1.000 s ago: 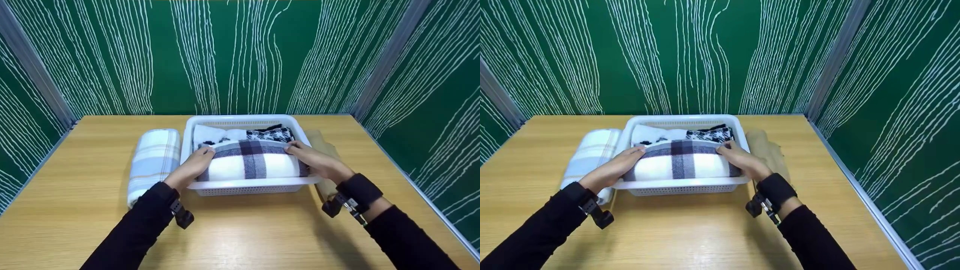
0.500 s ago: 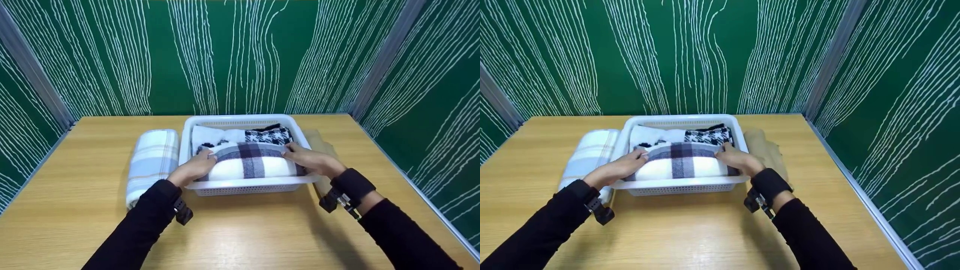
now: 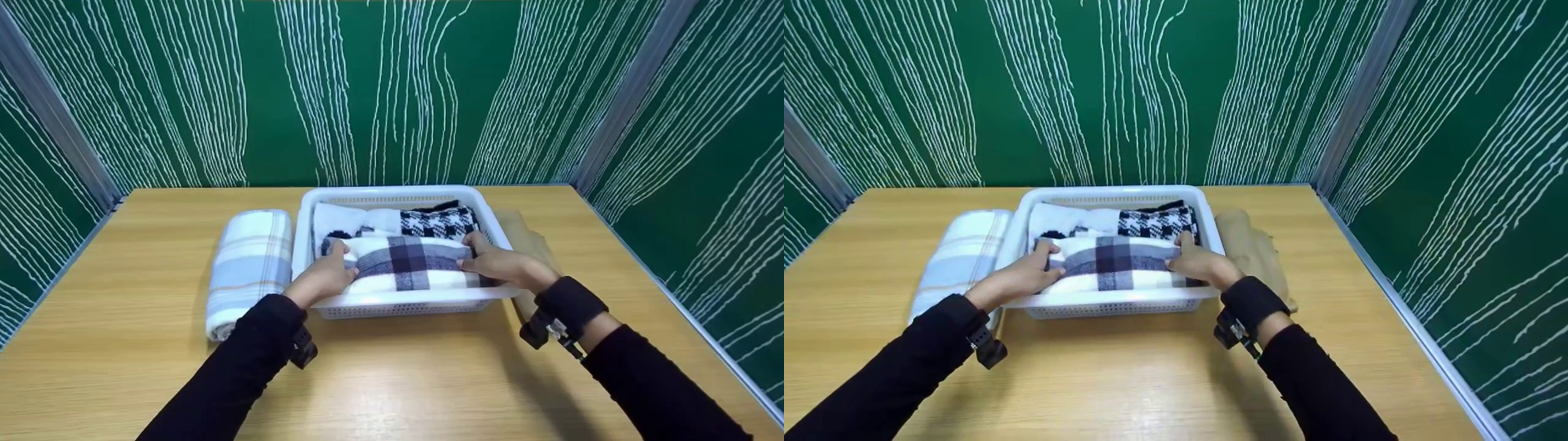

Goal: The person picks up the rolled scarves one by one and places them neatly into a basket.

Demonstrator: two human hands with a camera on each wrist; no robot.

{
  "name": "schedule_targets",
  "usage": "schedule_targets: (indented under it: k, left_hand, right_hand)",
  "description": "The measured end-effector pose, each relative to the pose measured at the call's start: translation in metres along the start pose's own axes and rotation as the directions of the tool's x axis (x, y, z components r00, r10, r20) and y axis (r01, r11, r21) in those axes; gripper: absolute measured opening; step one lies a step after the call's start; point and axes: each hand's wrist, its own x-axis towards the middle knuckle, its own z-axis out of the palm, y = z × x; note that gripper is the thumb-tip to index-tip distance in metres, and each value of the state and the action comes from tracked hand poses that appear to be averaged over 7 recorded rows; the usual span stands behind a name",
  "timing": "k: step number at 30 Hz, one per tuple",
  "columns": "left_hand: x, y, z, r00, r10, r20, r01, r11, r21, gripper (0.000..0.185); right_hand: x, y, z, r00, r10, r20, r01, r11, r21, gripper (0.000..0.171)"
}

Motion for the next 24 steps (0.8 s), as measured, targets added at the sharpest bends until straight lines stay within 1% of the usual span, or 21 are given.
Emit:
schedule_targets:
  k: [3,7,10,13,15,16,17,18,19,20,21,22,23,24]
  left_hand:
    - [-0.001,0.000,0.001,1.000,0.000,-0.002,0.000,1.000,0.002,0.042]
    - [0.000,-0.001,0.004,1.000,0.002,-0.030,-0.002,1.000,-0.006,0.043]
    - [-0.001,-0.002,0.005,0.998,0.019,-0.061,-0.019,1.000,0.008,0.046]
    - [-0.007,-0.001,0.000,0.995,0.046,-0.085,-0.043,0.999,0.031,0.052]
    - [-0.011,0.000,-0.006,0.991,0.069,-0.113,-0.064,0.997,0.047,0.057]
    - [-0.014,0.000,-0.010,0.988,0.084,-0.133,-0.078,0.996,0.051,0.059]
    - [-0.017,0.001,-0.015,0.984,0.090,-0.152,-0.085,0.996,0.036,0.061]
    - [-0.019,0.000,-0.022,0.979,0.098,-0.176,-0.094,0.995,0.031,0.063]
    - [-0.022,-0.001,-0.029,0.972,0.117,-0.206,-0.115,0.993,0.021,0.061]
    - [-0.024,-0.003,-0.038,0.964,0.137,-0.228,-0.136,0.991,0.019,0.058]
    - [-0.027,-0.006,-0.047,0.960,0.140,-0.243,-0.142,0.990,0.009,0.058]
    - [-0.029,-0.010,-0.056,0.955,0.144,-0.259,-0.147,0.989,0.010,0.055]
    - [-0.031,-0.015,-0.064,0.955,0.130,-0.267,-0.135,0.991,0.000,0.056]
    - [-0.034,-0.021,-0.073,0.955,0.121,-0.273,-0.120,0.993,0.018,0.058]
  right_hand:
    - [0.000,0.000,0.002,1.000,-0.023,-0.002,0.023,1.000,-0.001,0.031]
    - [0.000,0.001,0.004,0.999,-0.031,-0.028,0.031,1.000,0.001,0.031]
    - [-0.001,0.001,0.003,0.999,-0.016,-0.043,0.018,0.999,0.028,0.032]
    - [-0.002,0.000,0.002,0.999,0.003,-0.055,-0.002,0.999,0.032,0.032]
    - [-0.004,-0.001,0.002,0.996,-0.004,-0.086,0.003,1.000,-0.015,0.032]
    - [-0.004,-0.002,0.001,0.994,-0.021,-0.110,0.016,0.999,-0.049,0.031]
    - [-0.005,-0.003,0.000,0.989,-0.044,-0.138,0.032,0.996,-0.087,0.031]
    - [-0.006,-0.004,-0.001,0.982,-0.069,-0.176,0.045,0.990,-0.137,0.031]
    - [-0.007,-0.004,-0.002,0.971,-0.099,-0.217,0.056,0.979,-0.197,0.031]
    - [-0.008,-0.005,-0.003,0.955,-0.129,-0.269,0.057,0.964,-0.261,0.030]
    - [-0.009,-0.006,-0.006,0.937,-0.152,-0.314,0.048,0.948,-0.314,0.031]
    - [-0.010,-0.006,-0.008,0.918,-0.173,-0.357,0.038,0.935,-0.353,0.032]
    - [-0.011,-0.006,-0.011,0.901,-0.186,-0.392,0.026,0.925,-0.379,0.034]
    - [-0.012,-0.005,-0.014,0.886,-0.193,-0.422,0.013,0.919,-0.393,0.037]
